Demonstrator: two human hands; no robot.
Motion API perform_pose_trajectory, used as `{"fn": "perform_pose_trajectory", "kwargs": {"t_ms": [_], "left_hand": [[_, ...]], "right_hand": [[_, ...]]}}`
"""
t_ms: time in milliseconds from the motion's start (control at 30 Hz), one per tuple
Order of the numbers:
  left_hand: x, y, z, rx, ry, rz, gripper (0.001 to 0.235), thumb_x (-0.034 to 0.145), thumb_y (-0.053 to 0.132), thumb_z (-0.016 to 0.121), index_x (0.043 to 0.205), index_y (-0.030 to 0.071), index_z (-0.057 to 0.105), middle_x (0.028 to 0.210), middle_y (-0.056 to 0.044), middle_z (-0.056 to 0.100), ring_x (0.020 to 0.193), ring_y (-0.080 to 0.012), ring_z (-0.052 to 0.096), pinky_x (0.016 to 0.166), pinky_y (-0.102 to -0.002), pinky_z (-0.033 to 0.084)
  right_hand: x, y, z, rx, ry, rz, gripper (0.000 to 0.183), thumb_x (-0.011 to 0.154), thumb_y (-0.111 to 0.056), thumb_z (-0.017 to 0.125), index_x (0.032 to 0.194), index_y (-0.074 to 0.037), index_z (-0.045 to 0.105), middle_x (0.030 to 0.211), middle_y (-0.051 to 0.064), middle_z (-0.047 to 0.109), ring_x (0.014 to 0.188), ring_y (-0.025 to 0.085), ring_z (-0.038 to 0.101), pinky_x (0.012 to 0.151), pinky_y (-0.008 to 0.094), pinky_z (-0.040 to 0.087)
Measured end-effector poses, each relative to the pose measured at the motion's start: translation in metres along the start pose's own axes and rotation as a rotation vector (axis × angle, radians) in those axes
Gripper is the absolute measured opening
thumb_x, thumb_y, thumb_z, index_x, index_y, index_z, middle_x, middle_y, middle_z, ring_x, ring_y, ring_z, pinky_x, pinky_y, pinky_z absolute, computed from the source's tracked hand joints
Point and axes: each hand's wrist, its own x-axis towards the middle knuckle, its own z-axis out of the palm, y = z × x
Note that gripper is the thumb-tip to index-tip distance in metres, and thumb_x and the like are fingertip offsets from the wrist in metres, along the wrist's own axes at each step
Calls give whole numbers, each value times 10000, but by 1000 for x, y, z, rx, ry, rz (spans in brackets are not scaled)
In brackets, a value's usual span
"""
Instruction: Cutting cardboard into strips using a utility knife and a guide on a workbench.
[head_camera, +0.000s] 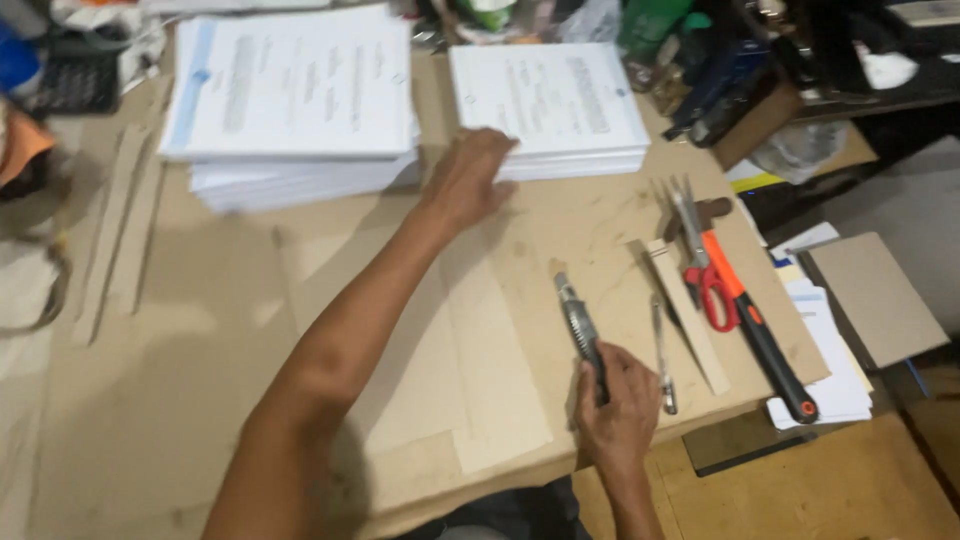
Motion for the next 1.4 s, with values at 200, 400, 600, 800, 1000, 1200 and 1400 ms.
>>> {"fn": "perform_pose_trajectory", "kwargs": {"t_ms": [200, 400, 600, 800, 1000, 1200, 1400], "left_hand": [[63, -57, 32, 234, -60, -49, 628, 662, 415, 935, 1159, 111, 702, 1074, -188, 664, 920, -454, 630, 810, -545, 490], [79, -20, -29, 72, -415, -399, 771, 664, 439, 959, 1334, 175, 685, 1256, -64, 673, 1214, -301, 570, 892, -412, 492], [58, -4, -9, 578, -410, 135, 195, 868, -129, 588, 1006, -15, 664, 884, -181, 653, 753, -378, 646, 531, -504, 557], [29, 48, -21, 659, -306, 196, 95, 1019, 60, 580, 1043, -23, 620, 925, -170, 651, 733, -292, 662, 451, -393, 599], [6, 71, -15, 673, -91, 298, 116, 901, 26, 622, 980, 53, 704, 850, -114, 677, 763, -307, 728, 565, -416, 608], [-16, 100, -9, 657, 61, 252, 102, 834, 69, 648, 857, 137, 720, 774, -47, 671, 722, -273, 719, 501, -405, 582], [-75, 116, -32, 29, 9, -35, 288, 1008, 370, 563, 1168, 143, 638, 1029, -114, 717, 896, -387, 750, 688, -546, 630]], "right_hand": [[5, -8, -6, 20, 72, -26, 391, 932, -296, 707, 1281, -118, 689, 1201, 52, 702, 1035, 223, 594, 825, 375, 471], [8, -12, -9, 11, -33, 78, 384, 903, -307, 698, 1270, -193, 701, 1222, 7, 705, 1051, 260, 625, 859, 444, 482], [9, -14, -12, 22, 37, 48, 375, 894, -308, 742, 1245, -179, 718, 1190, 8, 717, 1037, 226, 633, 822, 400, 476], [29, -18, -28, 359, -110, 185, 491, 889, -287, 709, 1356, -168, 617, 1312, 167, 576, 1104, 270, 590, 767, 419, 662], [132, -107, -53, 1107, -193, 633, 794, 953, -281, 609, 1573, 70, 257, 1523, 358, 386, 1431, 483, 424, 1162, 570, 361], [209, -89, 40, 1795, -289, 924, 1159, 903, -565, 693, 1637, -39, -33, 1622, 350, 110, 1534, 525, 174, 1233, 633, 148], [220, -60, 113, 1593, -378, 968, 1046, 869, -574, 769, 1573, -27, 221, 1376, 190, 425, 1231, 354, 545, 1013, 650, 463]]}}
